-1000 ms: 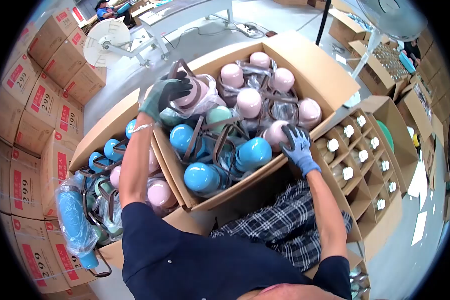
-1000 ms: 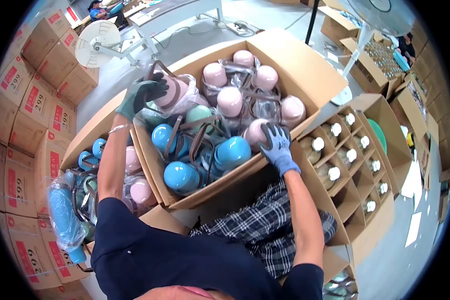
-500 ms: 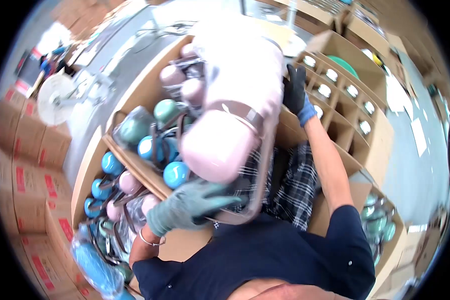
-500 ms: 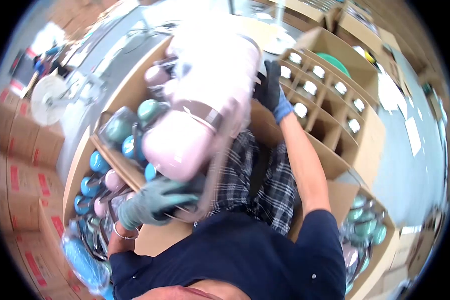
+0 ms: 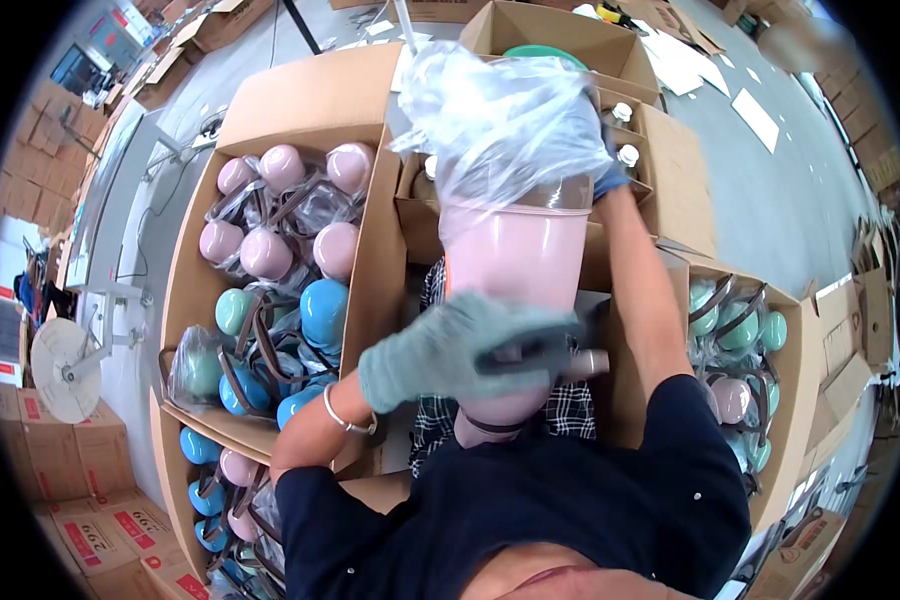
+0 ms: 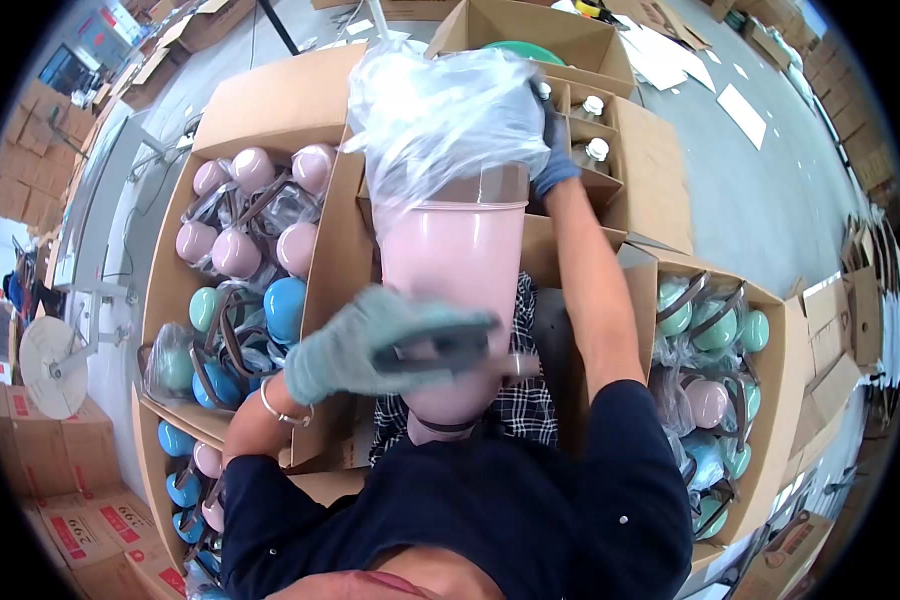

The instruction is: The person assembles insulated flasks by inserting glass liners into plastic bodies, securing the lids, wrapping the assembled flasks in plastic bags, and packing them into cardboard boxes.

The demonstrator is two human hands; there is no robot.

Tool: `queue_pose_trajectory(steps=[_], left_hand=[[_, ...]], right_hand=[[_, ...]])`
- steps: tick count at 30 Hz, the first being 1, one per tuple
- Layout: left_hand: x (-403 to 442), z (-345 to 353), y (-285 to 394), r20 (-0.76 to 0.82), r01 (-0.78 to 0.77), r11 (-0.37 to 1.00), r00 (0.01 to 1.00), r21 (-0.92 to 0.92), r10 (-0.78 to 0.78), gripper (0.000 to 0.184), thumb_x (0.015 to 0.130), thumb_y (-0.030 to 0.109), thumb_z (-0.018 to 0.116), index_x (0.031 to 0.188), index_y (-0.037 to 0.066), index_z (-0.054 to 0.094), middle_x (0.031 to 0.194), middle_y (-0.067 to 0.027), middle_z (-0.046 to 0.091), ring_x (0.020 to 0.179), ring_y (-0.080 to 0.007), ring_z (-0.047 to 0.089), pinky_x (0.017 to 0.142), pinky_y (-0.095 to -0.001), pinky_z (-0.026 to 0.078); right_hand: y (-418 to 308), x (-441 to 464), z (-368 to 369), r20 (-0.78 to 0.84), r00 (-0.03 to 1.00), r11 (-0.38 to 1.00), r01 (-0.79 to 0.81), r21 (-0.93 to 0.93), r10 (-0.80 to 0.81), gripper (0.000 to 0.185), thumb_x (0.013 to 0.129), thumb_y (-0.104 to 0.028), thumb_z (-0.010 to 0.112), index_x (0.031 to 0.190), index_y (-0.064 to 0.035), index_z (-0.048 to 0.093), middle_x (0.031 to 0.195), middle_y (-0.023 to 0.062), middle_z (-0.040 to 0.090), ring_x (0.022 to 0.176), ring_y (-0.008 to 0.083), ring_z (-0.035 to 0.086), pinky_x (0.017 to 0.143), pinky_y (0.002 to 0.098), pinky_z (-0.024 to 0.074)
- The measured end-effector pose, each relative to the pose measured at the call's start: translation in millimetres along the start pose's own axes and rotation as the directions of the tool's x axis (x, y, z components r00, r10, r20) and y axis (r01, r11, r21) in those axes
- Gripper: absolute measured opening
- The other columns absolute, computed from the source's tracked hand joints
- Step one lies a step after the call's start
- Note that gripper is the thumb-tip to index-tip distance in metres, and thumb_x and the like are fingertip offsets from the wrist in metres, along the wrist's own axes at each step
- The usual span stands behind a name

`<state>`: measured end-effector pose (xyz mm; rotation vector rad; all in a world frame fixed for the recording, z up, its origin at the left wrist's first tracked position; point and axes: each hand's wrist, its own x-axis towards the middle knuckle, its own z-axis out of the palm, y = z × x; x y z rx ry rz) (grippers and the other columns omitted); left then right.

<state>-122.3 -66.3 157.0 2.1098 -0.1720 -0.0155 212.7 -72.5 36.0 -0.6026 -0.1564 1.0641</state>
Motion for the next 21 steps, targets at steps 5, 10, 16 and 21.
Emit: queue_pose_trajectory(steps=[5, 10, 16, 21], left_hand=[[9.6, -40.8, -71.5, -0.851, -0.344, 0.938, 0.504, -0.044, 0.145, 0.044, 0.092, 0.026, 0.056, 0.121, -0.008, 0.054, 0.113, -0.0184, 0.062, 0.104, -0.0261, 0.061, 0.094, -0.0368, 0.048], [69.2, -64.4, -151.9, -0.727, -0.28, 0.873, 0.677, -0.4, -0.115, 0.051, 0.099, 0.037, 0.038, 0.122, -0.004, 0.054, 0.115, -0.0145, 0.062, 0.105, -0.0232, 0.059, 0.098, -0.0339, 0.045], [102.7, 4.1, -185.2, -0.532, -0.373, 0.414, 0.75, -0.83, -0.392, 0.062, 0.094, 0.057, 0.039, 0.112, 0.001, 0.059, 0.105, -0.0083, 0.063, 0.094, -0.0168, 0.059, 0.086, -0.0297, 0.049], [61.0, -17.7, -83.8, -0.756, 0.013, 0.999, 0.654, 0.05, 0.029, 0.035, 0.091, 0.016, 0.056, 0.122, 0.001, 0.056, 0.109, -0.0109, 0.06, 0.098, -0.0218, 0.057, 0.09, -0.0325, 0.044]], right_hand=[[74.2, -59.8, -122.3, -0.108, 0.988, 0.989, -0.117, -0.094, 0.106, 0.044, 0.093, -0.034, 0.051, 0.124, -0.0028, 0.053, 0.118, 0.0127, 0.061, 0.108, 0.0255, 0.058, 0.097, 0.0364, 0.0458], [-4.5, -63.5, -139.3, -0.033, 0.979, 0.403, 0.051, -0.914, -0.2, 0.04, 0.09, -0.031, 0.054, 0.118, -0.0016, 0.058, 0.113, 0.0114, 0.064, 0.105, 0.0284, 0.059, 0.096, 0.0356, 0.046], [13.1, -88.5, 21.3, 0.627, 0.714, 0.058, 0.673, -0.737, -0.312, 0.031, 0.096, -0.021, 0.042, 0.117, -0.0028, 0.057, 0.11, 0.0098, 0.062, 0.106, 0.0216, 0.056, 0.098, 0.033, 0.0423], [54.0, -34.0, -67.2, 0.335, 0.927, 0.734, 0.344, -0.586, -0.168, 0.035, 0.098, -0.026, 0.042, 0.117, -0.001, 0.057, 0.11, 0.0085, 0.062, 0.101, 0.0176, 0.058, 0.093, 0.0292, 0.0465]])
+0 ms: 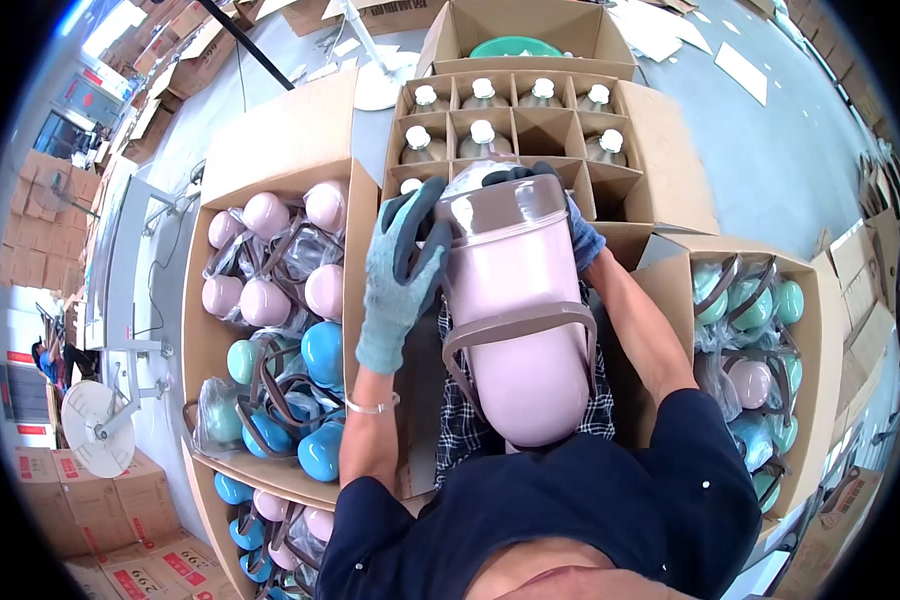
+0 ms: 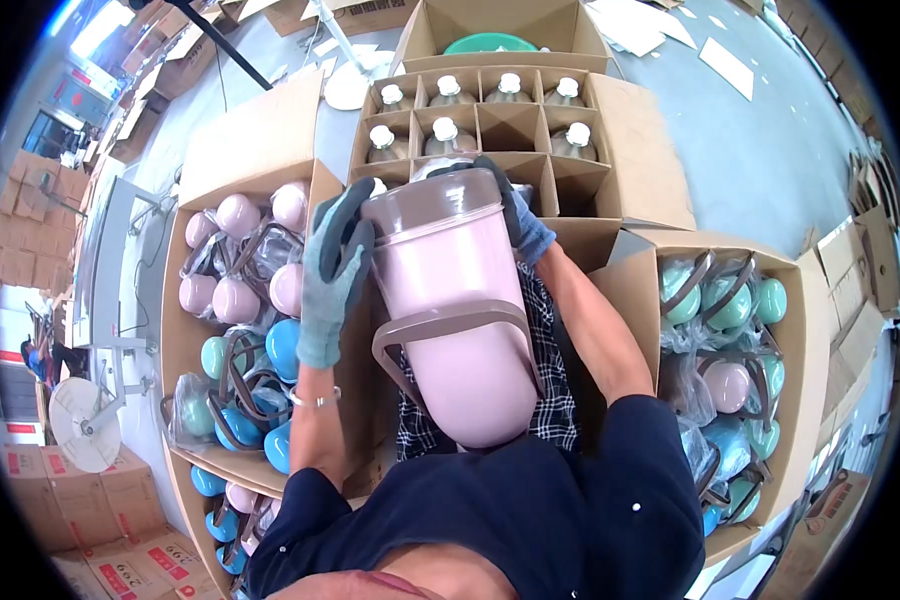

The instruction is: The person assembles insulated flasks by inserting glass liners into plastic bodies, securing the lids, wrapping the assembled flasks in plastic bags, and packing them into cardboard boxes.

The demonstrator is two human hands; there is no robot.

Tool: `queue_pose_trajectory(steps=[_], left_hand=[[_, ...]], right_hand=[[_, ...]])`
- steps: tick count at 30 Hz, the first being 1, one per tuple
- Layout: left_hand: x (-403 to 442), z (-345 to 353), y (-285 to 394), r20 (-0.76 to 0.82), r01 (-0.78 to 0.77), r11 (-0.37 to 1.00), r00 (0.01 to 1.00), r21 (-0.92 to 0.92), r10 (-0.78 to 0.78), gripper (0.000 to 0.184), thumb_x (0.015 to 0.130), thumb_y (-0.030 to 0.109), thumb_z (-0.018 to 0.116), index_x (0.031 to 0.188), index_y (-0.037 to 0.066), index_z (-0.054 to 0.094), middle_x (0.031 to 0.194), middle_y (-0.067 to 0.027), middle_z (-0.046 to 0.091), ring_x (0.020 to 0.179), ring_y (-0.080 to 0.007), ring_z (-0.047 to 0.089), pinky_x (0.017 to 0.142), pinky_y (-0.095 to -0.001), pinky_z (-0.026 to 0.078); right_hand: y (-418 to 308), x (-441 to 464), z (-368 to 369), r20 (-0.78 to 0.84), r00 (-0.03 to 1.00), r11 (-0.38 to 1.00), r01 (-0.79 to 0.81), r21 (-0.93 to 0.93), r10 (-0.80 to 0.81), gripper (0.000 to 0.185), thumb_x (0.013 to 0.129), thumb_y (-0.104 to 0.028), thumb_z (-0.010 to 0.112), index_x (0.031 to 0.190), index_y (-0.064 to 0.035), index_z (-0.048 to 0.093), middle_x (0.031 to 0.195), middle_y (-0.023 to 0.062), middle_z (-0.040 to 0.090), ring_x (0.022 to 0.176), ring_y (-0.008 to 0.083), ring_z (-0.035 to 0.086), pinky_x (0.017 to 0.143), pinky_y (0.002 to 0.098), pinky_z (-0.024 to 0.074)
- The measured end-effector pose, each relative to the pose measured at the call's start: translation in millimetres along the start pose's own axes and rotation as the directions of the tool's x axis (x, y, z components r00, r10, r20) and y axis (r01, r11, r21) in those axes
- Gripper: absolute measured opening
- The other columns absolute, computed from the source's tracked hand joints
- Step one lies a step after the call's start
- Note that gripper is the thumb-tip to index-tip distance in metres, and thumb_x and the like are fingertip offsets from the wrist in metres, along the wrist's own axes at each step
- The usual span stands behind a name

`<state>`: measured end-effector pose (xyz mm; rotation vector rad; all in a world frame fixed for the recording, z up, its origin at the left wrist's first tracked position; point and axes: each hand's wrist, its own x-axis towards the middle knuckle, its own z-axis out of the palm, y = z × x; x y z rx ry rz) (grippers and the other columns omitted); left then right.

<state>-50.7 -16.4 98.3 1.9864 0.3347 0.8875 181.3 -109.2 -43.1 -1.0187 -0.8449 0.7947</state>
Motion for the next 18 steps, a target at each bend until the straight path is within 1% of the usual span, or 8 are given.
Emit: queue_pose_trajectory(steps=[1, 4, 5, 7, 13, 15, 17, 18], left_hand=[[7.7, -9.3, -4.3, 0.047, -0.146, 0.98, 0.989, 0.138, 0.141, 0.041, 0.081, 0.001, 0.06, 0.123, 0.0, 0.056, 0.111, -0.012, 0.059, 0.099, -0.0215, 0.056, 0.09, -0.0324, 0.044], [27.0, -8.7, -24.9, 0.053, 0.282, 0.896, 0.958, -0.344, -0.282, 0.041, 0.088, 0.001, 0.053, 0.129, 0.001, 0.051, 0.127, -0.0092, 0.053, 0.111, -0.019, 0.053, 0.094, -0.0321, 0.043], [32.6, -0.6, -61.8, 0.033, 0.163, 0.894, 0.986, -0.418, -0.165, 0.041, 0.091, 0.002, 0.051, 0.131, 0.0, 0.047, 0.132, -0.0091, 0.05, 0.117, -0.019, 0.05, 0.098, -0.0314, 0.041], [43.7, 16.3, -81.7, 0.142, 0.242, 0.845, 0.97, -0.477, -0.197, 0.035, 0.094, 0.01, 0.046, 0.127, -0.004, 0.051, 0.129, -0.0122, 0.053, 0.119, -0.0194, 0.05, 0.099, -0.0311, 0.041], [103.7, 33.0, -48.9, 0.278, 0.29, 0.8, 0.947, -0.525, -0.16, 0.044, 0.079, 0.023, 0.066, 0.114, -0.004, 0.06, 0.098, -0.0158, 0.067, 0.091, -0.024, 0.065, 0.084, -0.0314, 0.049], [119.3, 38.6, -25.0, 0.232, 0.061, 0.981, 0.973, -0.185, -0.016, 0.047, 0.074, 0.024, 0.072, 0.111, -0.002, 0.062, 0.095, -0.0159, 0.067, 0.088, -0.0247, 0.065, 0.079, -0.0314, 0.05], [131.6, 53.0, 1.4, 0.173, -0.273, 0.926, 0.957, 0.261, 0.234, 0.049, 0.068, 0.026, 0.078, 0.107, 0.001, 0.063, 0.092, -0.0148, 0.067, 0.081, -0.0246, 0.065, 0.07, -0.0321, 0.049], [140.6, 53.9, -8.0, 0.148, -0.206, 0.946, 0.974, 0.25, 0.173, 0.046, 0.069, 0.025, 0.077, 0.105, 0.0, 0.063, 0.091, -0.0152, 0.067, 0.079, -0.0254, 0.065, 0.068, -0.0325, 0.049]], right_hand=[[5.1, -1.3, -2.3, -0.037, 0.999, 0.991, -0.031, -0.127, 0.027, 0.036, 0.099, -0.026, 0.041, 0.119, 0.0003, 0.056, 0.112, 0.0082, 0.061, 0.103, 0.0162, 0.058, 0.092, 0.0277, 0.0471], [-52.2, 23.6, -16.0, 0.211, 0.977, 0.968, 0.027, -0.249, 0.027, 0.034, 0.099, -0.024, 0.044, 0.12, -0.0009, 0.058, 0.113, 0.0098, 0.063, 0.107, 0.0169, 0.056, 0.097, 0.0298, 0.0429], [-87.9, 21.5, 0.0, 0.109, 0.993, 0.996, -0.031, -0.08, 0.04, 0.033, 0.097, -0.023, 0.047, 0.115, 0.0002, 0.062, 0.112, 0.0092, 0.064, 0.104, 0.0164, 0.058, 0.096, 0.0301, 0.0426], [-116.9, 23.5, 18.8, 0.205, 0.973, 0.9, 0.182, -0.396, -0.106, 0.034, 0.095, -0.024, 0.05, 0.113, 0.0019, 0.062, 0.103, 0.0072, 0.067, 0.099, 0.014, 0.06, 0.091, 0.0281, 0.0449], [-102.3, 73.1, -1.5, 0.148, 0.989, 0.998, -0.012, -0.062, 0.021, 0.033, 0.097, -0.026, 0.045, 0.106, 0.0001, 0.064, 0.094, 0.0085, 0.067, 0.081, 0.0137, 0.063, 0.08, 0.0278, 0.0505], [-57.1, 98.9, -15.4, 0.134, 0.986, 0.904, -0.15, 0.4, 0.104, 0.034, 0.099, -0.027, 0.042, 0.108, -0.0002, 0.061, 0.095, 0.0088, 0.067, 0.081, 0.0137, 0.063, 0.08, 0.0288, 0.0511], [34.5, 154.5, -52.3, 0.11, 0.991, 0.901, 0.02, 0.433, -0.075, 0.037, 0.099, -0.028, 0.043, 0.125, -0.0024, 0.048, 0.104, 0.007, 0.064, 0.089, 0.0146, 0.062, 0.085, 0.0304, 0.0504], [69.9, 181.1, -59.1, 0.065, 0.955, 0.903, 0.25, 0.348, -0.289, 0.04, 0.099, -0.03, 0.044, 0.128, -0.0027, 0.044, 0.106, 0.0061, 0.063, 0.092, 0.0145, 0.061, 0.086, 0.0309, 0.0505]])
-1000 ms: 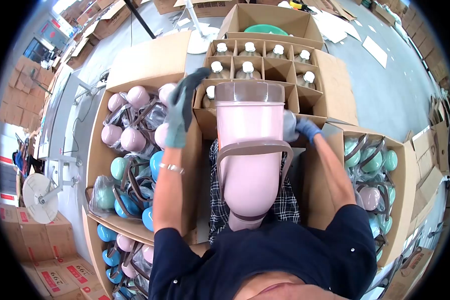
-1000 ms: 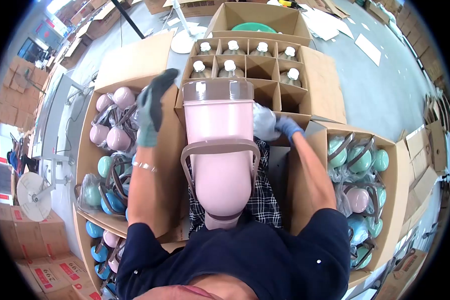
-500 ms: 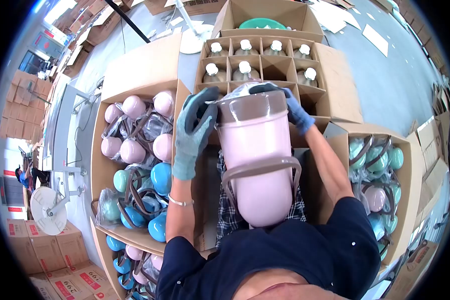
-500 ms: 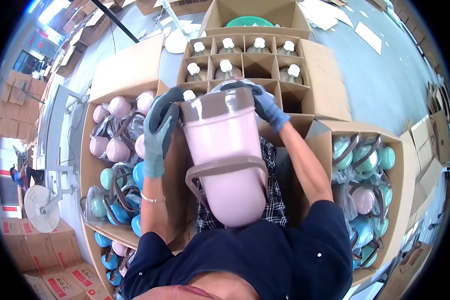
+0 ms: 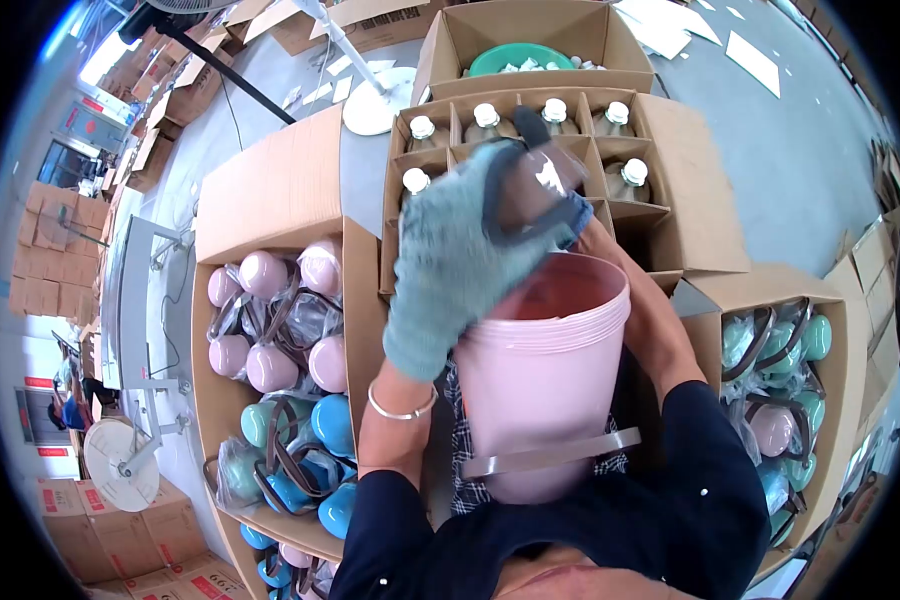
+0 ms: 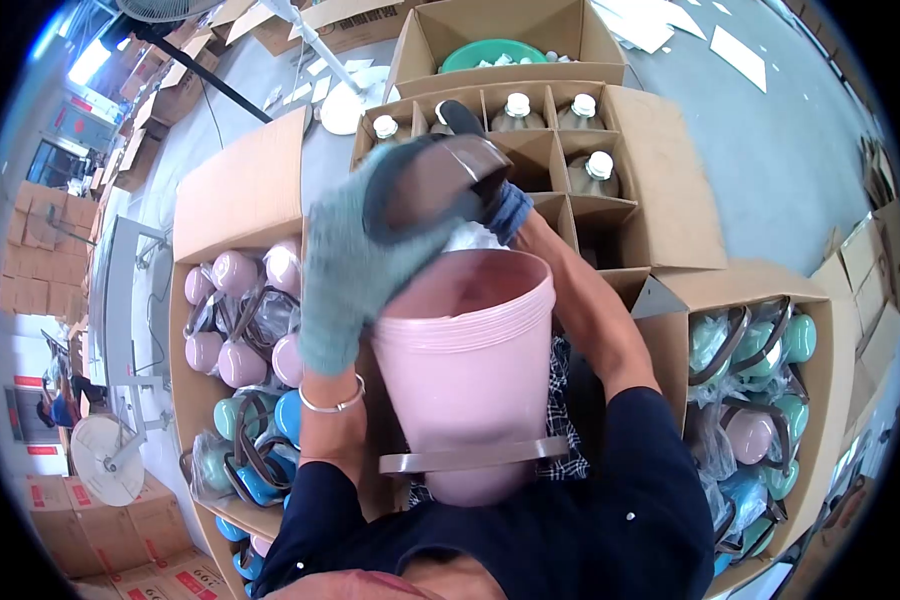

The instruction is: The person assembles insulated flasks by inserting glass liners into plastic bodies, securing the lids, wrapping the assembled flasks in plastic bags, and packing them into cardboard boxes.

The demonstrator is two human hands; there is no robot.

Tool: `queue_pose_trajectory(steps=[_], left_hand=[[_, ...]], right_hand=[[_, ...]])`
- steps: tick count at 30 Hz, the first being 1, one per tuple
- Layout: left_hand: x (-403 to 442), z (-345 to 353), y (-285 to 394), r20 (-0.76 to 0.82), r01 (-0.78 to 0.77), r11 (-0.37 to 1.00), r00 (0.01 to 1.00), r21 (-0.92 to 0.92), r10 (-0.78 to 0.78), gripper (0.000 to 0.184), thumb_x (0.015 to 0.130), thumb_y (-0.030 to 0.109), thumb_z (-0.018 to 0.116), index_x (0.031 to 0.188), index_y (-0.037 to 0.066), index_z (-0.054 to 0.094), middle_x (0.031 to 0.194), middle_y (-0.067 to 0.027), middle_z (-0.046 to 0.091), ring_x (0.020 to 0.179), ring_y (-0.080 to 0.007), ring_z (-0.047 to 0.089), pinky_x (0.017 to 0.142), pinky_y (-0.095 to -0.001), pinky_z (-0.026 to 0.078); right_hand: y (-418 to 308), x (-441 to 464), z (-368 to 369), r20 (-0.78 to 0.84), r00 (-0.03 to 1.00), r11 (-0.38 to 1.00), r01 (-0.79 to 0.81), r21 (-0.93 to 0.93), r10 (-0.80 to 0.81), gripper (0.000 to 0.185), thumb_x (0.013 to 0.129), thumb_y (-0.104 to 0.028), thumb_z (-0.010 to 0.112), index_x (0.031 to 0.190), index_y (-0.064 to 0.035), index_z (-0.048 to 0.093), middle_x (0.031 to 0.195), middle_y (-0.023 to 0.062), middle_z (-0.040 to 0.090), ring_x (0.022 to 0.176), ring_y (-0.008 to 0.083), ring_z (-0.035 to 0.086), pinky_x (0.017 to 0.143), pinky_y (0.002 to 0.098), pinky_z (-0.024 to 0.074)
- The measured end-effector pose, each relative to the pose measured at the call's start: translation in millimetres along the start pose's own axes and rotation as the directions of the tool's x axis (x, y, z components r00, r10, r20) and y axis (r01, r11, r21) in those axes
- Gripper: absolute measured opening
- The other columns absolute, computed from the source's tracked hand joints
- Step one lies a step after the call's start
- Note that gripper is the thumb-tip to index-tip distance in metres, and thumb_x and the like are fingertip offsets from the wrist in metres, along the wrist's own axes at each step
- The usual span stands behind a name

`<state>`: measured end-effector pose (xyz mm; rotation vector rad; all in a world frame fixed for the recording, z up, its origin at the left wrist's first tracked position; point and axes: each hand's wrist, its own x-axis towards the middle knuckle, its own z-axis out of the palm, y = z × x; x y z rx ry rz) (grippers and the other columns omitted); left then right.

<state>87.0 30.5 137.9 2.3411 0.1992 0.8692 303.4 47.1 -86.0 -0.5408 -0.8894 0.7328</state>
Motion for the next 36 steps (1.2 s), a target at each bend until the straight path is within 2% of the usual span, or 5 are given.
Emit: queue_pose_trajectory(steps=[12, 16, 21, 24, 36], left_hand=[[-4.5, 104.2, -143.7, -0.269, 0.326, 0.608, 0.678, -0.724, -0.684, 0.031, 0.079, 0.012, 0.066, 0.103, -0.006, 0.061, 0.089, -0.0087, 0.065, 0.08, -0.0136, 0.058, 0.072, -0.0289, 0.047], [-8.3, 124.0, -135.7, -0.187, 0.33, 0.601, 0.748, -0.728, -0.637, 0.033, 0.08, 0.009, 0.067, 0.108, -0.004, 0.058, 0.098, -0.0085, 0.063, 0.087, -0.0134, 0.057, 0.078, -0.0279, 0.047], [-20.7, 126.9, -131.8, -0.319, 0.171, 0.646, 0.759, -0.744, -0.568, 0.029, 0.081, 0.003, 0.066, 0.108, -0.004, 0.056, 0.098, -0.0088, 0.061, 0.087, -0.0159, 0.058, 0.077, -0.0283, 0.048], [-65.0, 159.1, -196.0, 0.092, 0.367, 0.763, 0.921, -0.532, -0.378, 0.044, 0.081, 0.01, 0.07, 0.121, -0.001, 0.055, 0.108, -0.0119, 0.062, 0.096, -0.0177, 0.059, 0.084, -0.0306, 0.047], [-31.6, 186.5, -141.5, 0.257, 0.169, -0.527, 0.962, -0.833, -0.096, 0.046, 0.097, 0.04, 0.042, 0.128, 0.007, 0.052, 0.125, -0.0191, 0.055, 0.12, -0.0343, 0.051, 0.097, -0.0564, 0.044]], right_hand=[[-122.4, -55.0, 56.2, -0.329, 0.87, 0.375, -0.462, -0.804, 0.367, 0.063, 0.081, -0.035, 0.069, 0.131, -0.0053, 0.046, 0.095, 0.0205, 0.064, 0.083, 0.0355, 0.064, 0.079, 0.0405, 0.0494], [-134.5, -40.5, 62.8, 0.266, 0.937, -0.198, 0.223, -0.954, -0.228, 0.061, 0.079, -0.038, 0.068, 0.127, -0.0053, 0.049, 0.108, 0.0155, 0.061, 0.088, 0.0351, 0.062, 0.081, 0.0411, 0.0501], [-128.6, -52.1, -57.8, -0.451, 0.779, 0.536, -0.628, -0.565, 0.437, 0.036, 0.09, -0.032, 0.059, 0.107, -0.0005, 0.064, 0.091, 0.0117, 0.068, 0.079, 0.0213, 0.068, 0.069, 0.0274, 0.0541], [-139.1, -76.6, -127.5, -0.395, 0.918, -0.471, -0.361, -0.805, -0.029, 0.055, 0.081, -0.035, 0.067, 0.13, -0.0153, 0.05, 0.116, 0.0219, 0.059, 0.102, 0.0365, 0.06, 0.087, 0.0424, 0.0493], [-231.6, -43.7, -8.9, -0.008, 0.994, -0.585, -0.07, -0.808, -0.108, 0.056, 0.065, -0.034, 0.075, 0.116, -0.0226, 0.058, 0.096, 0.0116, 0.053, 0.092, 0.0316, 0.051, 0.078, 0.0452, 0.0408]])
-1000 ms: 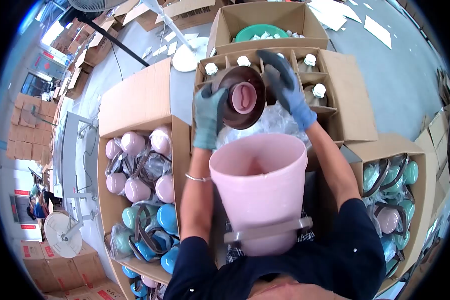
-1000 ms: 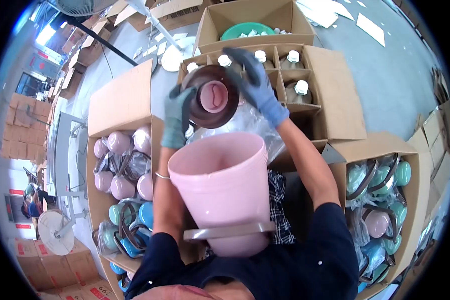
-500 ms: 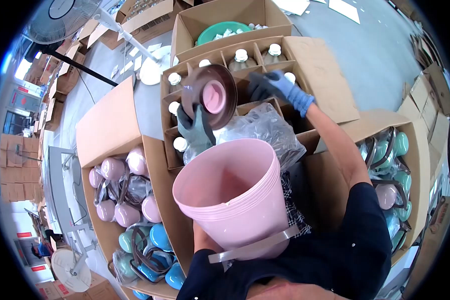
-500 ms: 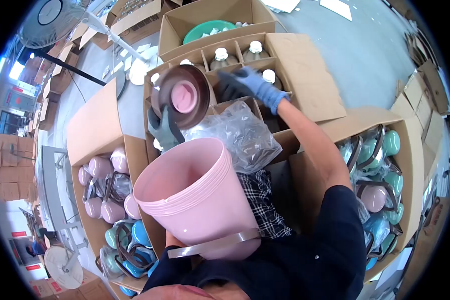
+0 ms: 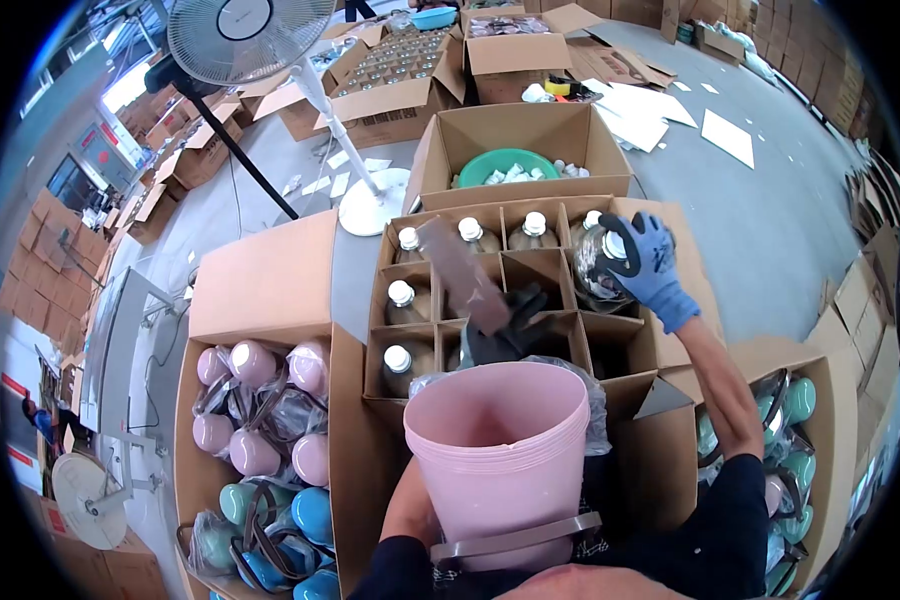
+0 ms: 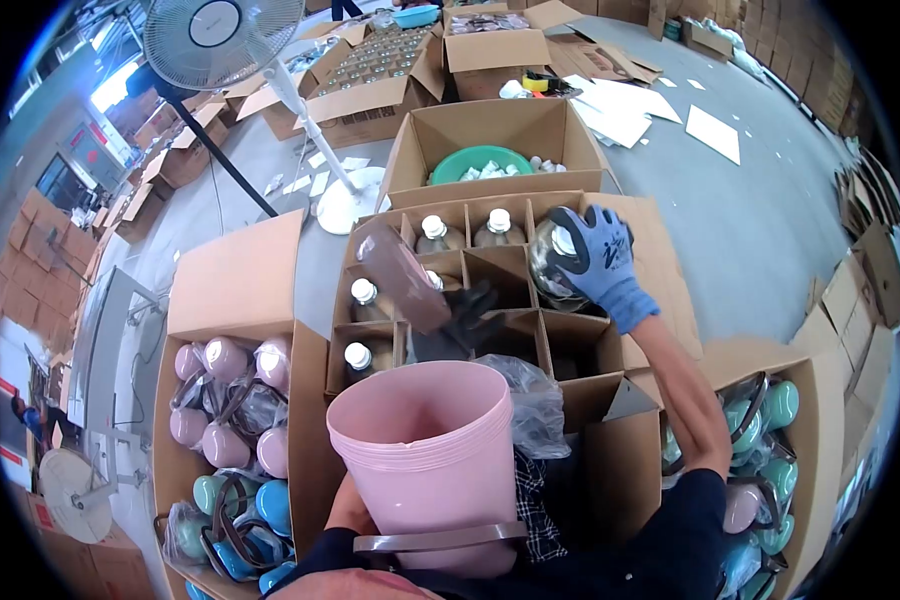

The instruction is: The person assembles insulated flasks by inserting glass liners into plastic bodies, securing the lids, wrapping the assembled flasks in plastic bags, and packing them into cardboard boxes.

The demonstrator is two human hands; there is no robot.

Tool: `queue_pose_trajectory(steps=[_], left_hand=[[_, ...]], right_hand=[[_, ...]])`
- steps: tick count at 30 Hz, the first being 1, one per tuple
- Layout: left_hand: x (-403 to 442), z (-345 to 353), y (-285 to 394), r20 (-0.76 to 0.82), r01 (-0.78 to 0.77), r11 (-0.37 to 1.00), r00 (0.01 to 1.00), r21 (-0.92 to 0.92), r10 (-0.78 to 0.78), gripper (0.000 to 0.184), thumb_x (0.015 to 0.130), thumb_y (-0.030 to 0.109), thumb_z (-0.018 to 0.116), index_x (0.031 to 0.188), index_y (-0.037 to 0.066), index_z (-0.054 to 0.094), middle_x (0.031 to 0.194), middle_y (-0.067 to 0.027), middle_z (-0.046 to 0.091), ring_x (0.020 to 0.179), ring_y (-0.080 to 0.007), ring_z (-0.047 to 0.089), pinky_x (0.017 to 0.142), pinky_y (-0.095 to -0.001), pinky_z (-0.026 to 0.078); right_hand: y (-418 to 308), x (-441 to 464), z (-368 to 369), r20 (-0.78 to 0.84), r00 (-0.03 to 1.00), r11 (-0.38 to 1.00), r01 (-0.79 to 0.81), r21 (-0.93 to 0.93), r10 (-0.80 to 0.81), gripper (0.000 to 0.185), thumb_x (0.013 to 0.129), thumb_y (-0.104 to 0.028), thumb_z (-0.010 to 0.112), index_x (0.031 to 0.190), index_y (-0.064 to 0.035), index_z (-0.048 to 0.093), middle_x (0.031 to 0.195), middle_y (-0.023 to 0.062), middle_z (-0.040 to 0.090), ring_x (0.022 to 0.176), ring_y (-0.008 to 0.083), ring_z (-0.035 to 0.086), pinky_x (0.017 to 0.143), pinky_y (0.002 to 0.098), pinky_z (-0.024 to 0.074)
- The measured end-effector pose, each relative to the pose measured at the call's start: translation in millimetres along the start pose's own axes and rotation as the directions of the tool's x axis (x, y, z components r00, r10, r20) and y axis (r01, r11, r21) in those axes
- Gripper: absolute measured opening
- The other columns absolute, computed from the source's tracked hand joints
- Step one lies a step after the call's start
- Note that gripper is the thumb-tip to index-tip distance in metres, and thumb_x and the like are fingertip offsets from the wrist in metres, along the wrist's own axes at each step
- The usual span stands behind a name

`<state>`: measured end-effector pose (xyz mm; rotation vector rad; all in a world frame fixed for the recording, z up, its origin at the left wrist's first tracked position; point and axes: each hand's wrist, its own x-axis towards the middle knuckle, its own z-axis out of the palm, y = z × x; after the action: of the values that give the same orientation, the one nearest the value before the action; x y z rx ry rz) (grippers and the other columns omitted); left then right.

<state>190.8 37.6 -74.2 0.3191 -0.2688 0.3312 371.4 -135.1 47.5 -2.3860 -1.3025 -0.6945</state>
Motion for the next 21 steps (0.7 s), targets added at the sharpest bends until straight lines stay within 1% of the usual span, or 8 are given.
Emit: queue_pose_trajectory(steps=[1, 4, 5, 9, 14, 16, 19, 21], left_hand=[[4.3, 13.7, -3.5, -0.295, 0.084, 0.994, 0.954, 0.073, -0.059, 0.057, 0.096, 0.051, 0.036, 0.14, 0.015, 0.037, 0.137, -0.0169, 0.045, 0.124, -0.0361, 0.047, 0.1, -0.064, 0.036], [35.4, 36.5, -6.9, 0.154, 0.202, 0.965, 0.972, -0.167, -0.177, 0.06, 0.095, 0.052, 0.037, 0.14, 0.011, 0.035, 0.137, -0.0143, 0.045, 0.123, -0.0356, 0.048, 0.103, -0.0586, 0.036], [47.0, 34.5, -4.4, 0.15, -0.008, 0.998, 0.988, -0.058, 0.017, 0.06, 0.097, 0.047, 0.036, 0.141, 0.005, 0.032, 0.137, -0.0123, 0.046, 0.123, -0.0356, 0.047, 0.107, -0.0523, 0.033], [31.1, 119.6, 50.4, 0.168, -0.031, 0.989, 0.986, 0.147, 0.006, 0.051, 0.1, 0.034, 0.038, 0.139, 0.001, 0.033, 0.132, -0.0118, 0.049, 0.117, -0.0278, 0.051, 0.104, -0.0403, 0.038], [-37.9, 94.7, 70.9, 0.012, -0.182, 0.811, 0.978, 0.556, 0.211, 0.043, 0.1, 0.027, 0.039, 0.133, 0.001, 0.04, 0.123, -0.0125, 0.054, 0.11, -0.0235, 0.055, 0.098, -0.0364, 0.044], [-78.3, 75.3, 67.1, -0.027, -0.151, 0.72, 0.973, 0.678, 0.229, 0.04, 0.1, 0.025, 0.04, 0.131, 0.0, 0.042, 0.119, -0.0128, 0.056, 0.107, -0.0218, 0.056, 0.095, -0.0349, 0.046], [-139.4, 68.7, 52.6, 0.021, -0.136, 0.562, 0.978, 0.816, 0.207, 0.039, 0.099, 0.02, 0.042, 0.132, 0.0, 0.043, 0.122, -0.0108, 0.055, 0.107, -0.0193, 0.054, 0.095, -0.0323, 0.046], [-172.3, 80.8, 49.3, 0.124, -0.164, 0.257, 0.979, 0.953, 0.165, 0.042, 0.098, 0.018, 0.044, 0.135, 0.0, 0.041, 0.128, -0.0088, 0.051, 0.111, -0.0187, 0.051, 0.098, -0.0315, 0.043]], right_hand=[[-17.1, 10.4, -31.6, -0.078, 0.99, 0.992, 0.122, 0.017, -0.12, 0.055, 0.064, -0.034, 0.075, 0.115, -0.0215, 0.058, 0.098, 0.0114, 0.052, 0.092, 0.0312, 0.051, 0.078, 0.045, 0.0406], [-77.2, 23.4, -123.5, -0.115, 0.858, 0.865, 0.502, -0.013, -0.5, 0.049, 0.069, -0.034, 0.071, 0.116, -0.0277, 0.058, 0.105, 0.0099, 0.052, 0.097, 0.0271, 0.052, 0.082, 0.0441, 0.0439], [-88.8, 22.1, -135.5, -0.096, 0.752, 0.758, 0.65, -0.063, -0.653, 0.046, 0.071, -0.034, 0.068, 0.115, -0.0297, 0.057, 0.108, 0.0088, 0.052, 0.1, 0.0257, 0.053, 0.085, 0.0442, 0.0448], [-105.9, 17.2, -140.8, 0.028, 0.331, 0.329, 0.942, -0.072, -0.943, 0.035, 0.08, -0.035, 0.057, 0.114, -0.0367, 0.058, 0.128, -0.0005, 0.049, 0.115, 0.0223, 0.05, 0.098, 0.0468, 0.0425], [-105.8, 28.4, -112.5, -0.258, 0.942, 0.75, 0.328, 0.574, -0.214, 0.061, 0.084, -0.023, 0.061, 0.14, -0.0117, 0.04, 0.145, 0.0147, 0.034, 0.134, 0.0325, 0.032, 0.11, 0.0442, 0.0285], [-111.3, 11.0, -78.5, -0.008, 1.0, 0.317, 0.002, 0.948, 0.018, 0.08, 0.079, -0.021, 0.068, 0.147, -0.0108, 0.027, 0.15, 0.0113, 0.028, 0.136, 0.0272, 0.028, 0.111, 0.0373, 0.027], [-123.7, -30.7, -73.9, 0.203, 0.969, 0.148, -0.183, 0.972, -0.138, 0.095, 0.069, -0.024, 0.072, 0.148, -0.0065, 0.021, 0.149, 0.0102, 0.028, 0.137, 0.0226, 0.027, 0.112, 0.0331, 0.0243], [-139.7, -56.1, -75.6, 0.291, 0.934, 0.038, -0.29, 0.956, -0.207, 0.086, 0.07, -0.024, 0.076, 0.142, -0.0065, 0.033, 0.14, 0.0104, 0.04, 0.132, 0.0213, 0.036, 0.11, 0.0332, 0.0287]])
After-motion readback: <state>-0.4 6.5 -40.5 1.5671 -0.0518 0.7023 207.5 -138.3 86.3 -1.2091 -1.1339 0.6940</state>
